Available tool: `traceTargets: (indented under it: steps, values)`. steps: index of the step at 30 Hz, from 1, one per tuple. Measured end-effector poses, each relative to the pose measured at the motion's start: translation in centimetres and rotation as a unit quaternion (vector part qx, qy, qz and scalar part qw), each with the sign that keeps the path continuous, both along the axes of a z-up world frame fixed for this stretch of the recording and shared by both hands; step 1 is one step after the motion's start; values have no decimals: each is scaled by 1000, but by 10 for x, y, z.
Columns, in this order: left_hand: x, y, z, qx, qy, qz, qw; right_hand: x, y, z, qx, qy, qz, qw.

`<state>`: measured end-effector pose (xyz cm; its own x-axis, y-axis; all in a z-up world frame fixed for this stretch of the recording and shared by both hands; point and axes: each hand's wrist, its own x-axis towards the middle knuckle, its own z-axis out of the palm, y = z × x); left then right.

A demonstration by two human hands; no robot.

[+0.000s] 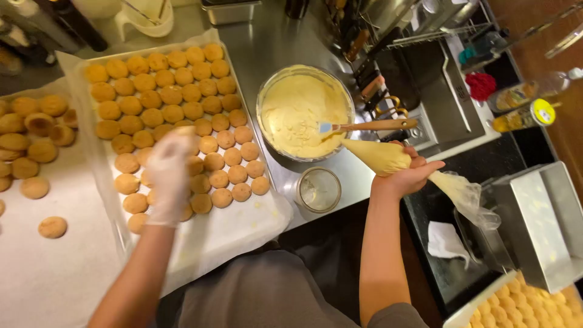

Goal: The person pipes cream from a piping bag into round baked pastries one at a time, placing each filled pastry on a tray. They periodically refill the piping bag with cream from a large bowl using a spatula and continue filling the remaining pastries.

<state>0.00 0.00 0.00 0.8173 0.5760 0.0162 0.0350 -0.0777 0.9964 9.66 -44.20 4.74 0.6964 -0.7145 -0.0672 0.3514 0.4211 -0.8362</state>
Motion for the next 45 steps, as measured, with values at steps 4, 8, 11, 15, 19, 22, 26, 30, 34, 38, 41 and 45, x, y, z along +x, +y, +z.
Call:
traceTargets:
  steps: [4,8,11,15,19,22,26,30,34,38,41,45]
  values:
    - [44,-103,20,-246,66,-96,962,15,8,-6,224,-22,82,971]
    - [74,-161,21,-364,48,-135,920,29,20,-23,271,-19,125,954]
    - [81,-180,30,-439,35,-164,883,26,38,-2,259,-18,194,946]
    - [79,-187,46,-433,40,-188,881,26,45,7,260,-5,206,943]
    - [73,-185,49,-441,44,-211,871,26,48,17,241,12,191,951]
    - [68,-186,59,-415,23,-239,878,29,46,11,201,-17,195,960]
    - [66,-185,57,-387,39,-249,887,37,44,-1,148,-51,190,969]
    - [65,-184,52,-365,52,-251,895,42,44,-3,125,-66,162,977]
    - [63,-183,51,-341,49,-253,904,29,67,58,148,-7,141,979]
    - [63,-182,50,-336,53,-247,907,38,57,17,154,-26,147,977]
    - [63,-181,50,-333,58,-244,909,40,55,6,146,-54,140,978]
    - [63,-181,52,-322,67,-241,913,37,60,12,136,-56,140,979]
